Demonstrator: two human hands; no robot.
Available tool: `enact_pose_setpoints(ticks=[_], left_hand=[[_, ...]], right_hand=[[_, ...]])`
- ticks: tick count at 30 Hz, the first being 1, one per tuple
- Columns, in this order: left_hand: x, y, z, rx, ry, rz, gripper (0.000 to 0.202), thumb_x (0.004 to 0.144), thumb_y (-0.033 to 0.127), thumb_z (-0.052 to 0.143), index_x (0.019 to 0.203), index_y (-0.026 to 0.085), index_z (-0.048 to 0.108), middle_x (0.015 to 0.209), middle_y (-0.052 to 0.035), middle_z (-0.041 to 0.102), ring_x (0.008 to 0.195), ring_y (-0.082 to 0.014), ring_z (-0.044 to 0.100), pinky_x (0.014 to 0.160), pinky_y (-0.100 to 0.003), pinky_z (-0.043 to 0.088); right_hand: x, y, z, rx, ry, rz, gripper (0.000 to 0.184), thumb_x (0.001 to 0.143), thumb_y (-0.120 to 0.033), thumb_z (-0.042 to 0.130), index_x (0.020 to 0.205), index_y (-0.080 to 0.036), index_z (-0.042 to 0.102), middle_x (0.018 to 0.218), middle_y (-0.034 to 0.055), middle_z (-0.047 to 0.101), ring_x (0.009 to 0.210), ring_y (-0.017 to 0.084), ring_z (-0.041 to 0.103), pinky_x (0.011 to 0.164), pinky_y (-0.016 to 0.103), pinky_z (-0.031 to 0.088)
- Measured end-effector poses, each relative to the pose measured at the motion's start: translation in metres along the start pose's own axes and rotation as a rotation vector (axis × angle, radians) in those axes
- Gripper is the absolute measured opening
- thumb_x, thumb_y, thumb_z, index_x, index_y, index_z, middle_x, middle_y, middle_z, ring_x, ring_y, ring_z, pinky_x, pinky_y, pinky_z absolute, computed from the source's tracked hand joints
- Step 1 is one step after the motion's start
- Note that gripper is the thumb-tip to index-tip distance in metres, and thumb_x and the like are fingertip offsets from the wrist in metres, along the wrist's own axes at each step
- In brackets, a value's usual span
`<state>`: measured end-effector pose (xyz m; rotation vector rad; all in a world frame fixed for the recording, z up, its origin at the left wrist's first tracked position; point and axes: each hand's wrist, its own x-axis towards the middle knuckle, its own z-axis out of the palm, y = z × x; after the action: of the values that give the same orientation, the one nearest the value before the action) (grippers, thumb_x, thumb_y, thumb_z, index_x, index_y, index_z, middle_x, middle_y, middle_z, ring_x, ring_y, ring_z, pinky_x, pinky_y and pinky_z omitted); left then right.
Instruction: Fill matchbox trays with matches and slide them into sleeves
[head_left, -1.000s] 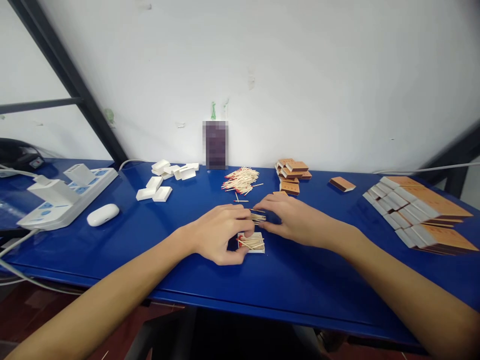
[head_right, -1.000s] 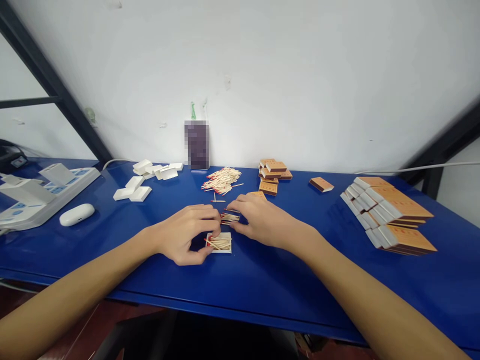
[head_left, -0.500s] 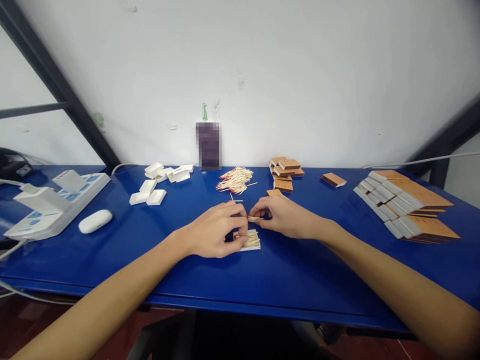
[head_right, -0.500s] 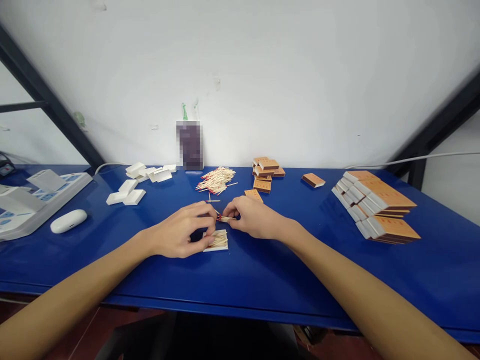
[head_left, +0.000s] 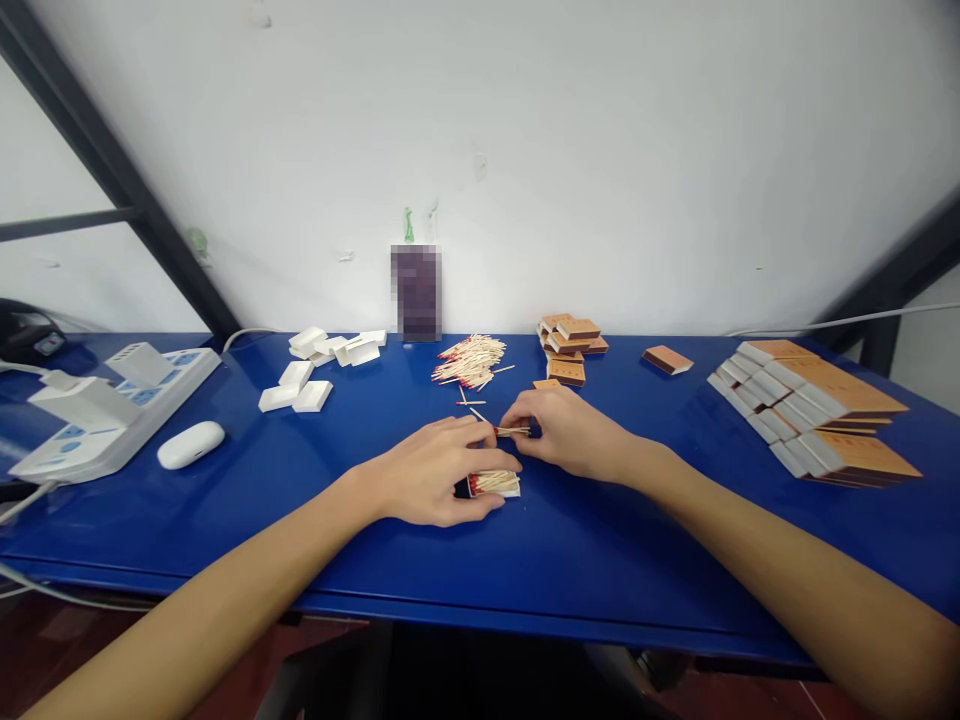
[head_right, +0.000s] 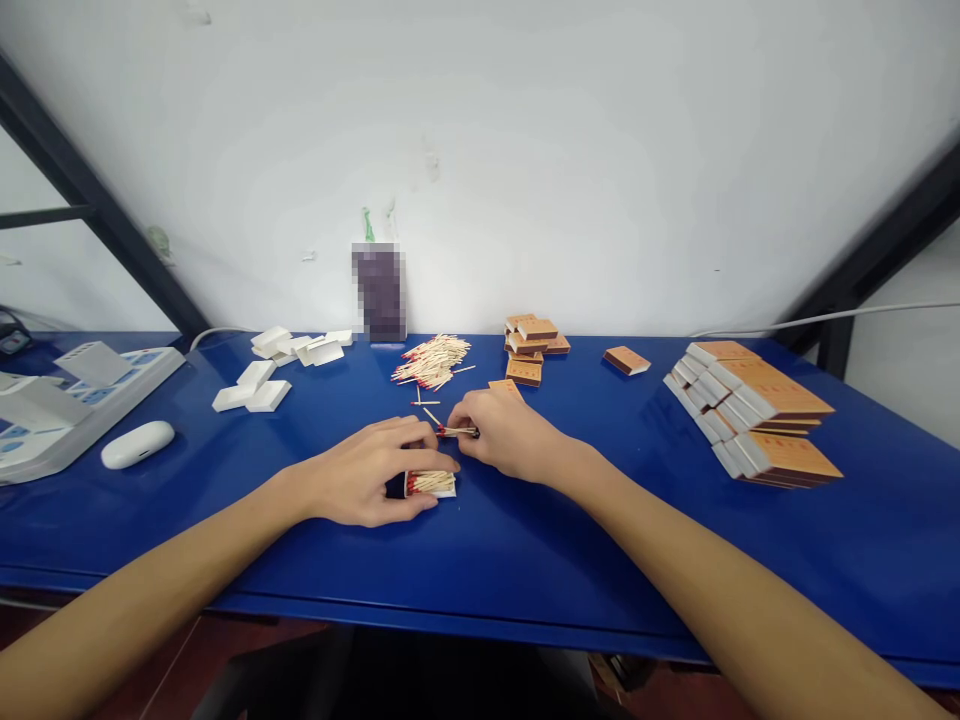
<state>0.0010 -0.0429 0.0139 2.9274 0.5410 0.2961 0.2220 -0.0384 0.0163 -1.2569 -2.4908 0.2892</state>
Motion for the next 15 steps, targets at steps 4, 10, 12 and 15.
enact_pose_setpoints(ticks=[4, 10, 12, 15], left_hand=[[0.0003, -0.0018, -0.0007, 0.001, 0.028, 0.004, 0.031, 0.092, 0.037, 0.057, 0.119, 0.023, 0.063, 0.106, -0.0053, 0.06, 0.094, -0.0194, 0.057, 0.087, -0.033, 0.043], [-0.0001, -0.0042, -0.0017, -0.04, -0.006, 0.002, 0.032, 0.099, 0.041, 0.049, 0.125, 0.029, 0.062, 0.102, -0.0044, 0.058, 0.087, -0.0166, 0.058, 0.08, -0.03, 0.042], [-0.0006, -0.0054, -0.0015, -0.067, -0.003, -0.003, 0.029, 0.1, 0.042, 0.048, 0.12, 0.029, 0.064, 0.104, -0.0044, 0.059, 0.088, -0.0162, 0.059, 0.079, -0.03, 0.041], [-0.0013, -0.0074, -0.0018, -0.082, 0.011, -0.013, 0.029, 0.098, 0.045, 0.05, 0.116, 0.027, 0.063, 0.106, -0.0044, 0.06, 0.086, -0.0163, 0.059, 0.079, -0.03, 0.04]], right_hand=[[0.0002, 0.0031, 0.0008, -0.038, 0.036, -0.005, 0.016, 0.083, -0.012, 0.06, 0.088, -0.018, 0.074, 0.082, 0.0043, 0.074, 0.078, 0.018, 0.063, 0.075, 0.031, 0.044], [0.0014, 0.0024, -0.0002, 0.029, 0.049, 0.032, 0.018, 0.079, -0.009, 0.061, 0.086, -0.017, 0.075, 0.079, 0.004, 0.073, 0.071, 0.016, 0.063, 0.066, 0.027, 0.044], [0.0017, 0.0035, -0.0012, 0.107, 0.066, 0.074, 0.017, 0.079, -0.011, 0.061, 0.086, -0.017, 0.075, 0.079, 0.0038, 0.074, 0.069, 0.015, 0.063, 0.064, 0.026, 0.045], [0.0007, 0.0052, -0.007, 0.247, 0.077, 0.126, 0.014, 0.081, -0.019, 0.063, 0.087, -0.017, 0.076, 0.077, 0.003, 0.074, 0.065, 0.014, 0.062, 0.061, 0.026, 0.047]])
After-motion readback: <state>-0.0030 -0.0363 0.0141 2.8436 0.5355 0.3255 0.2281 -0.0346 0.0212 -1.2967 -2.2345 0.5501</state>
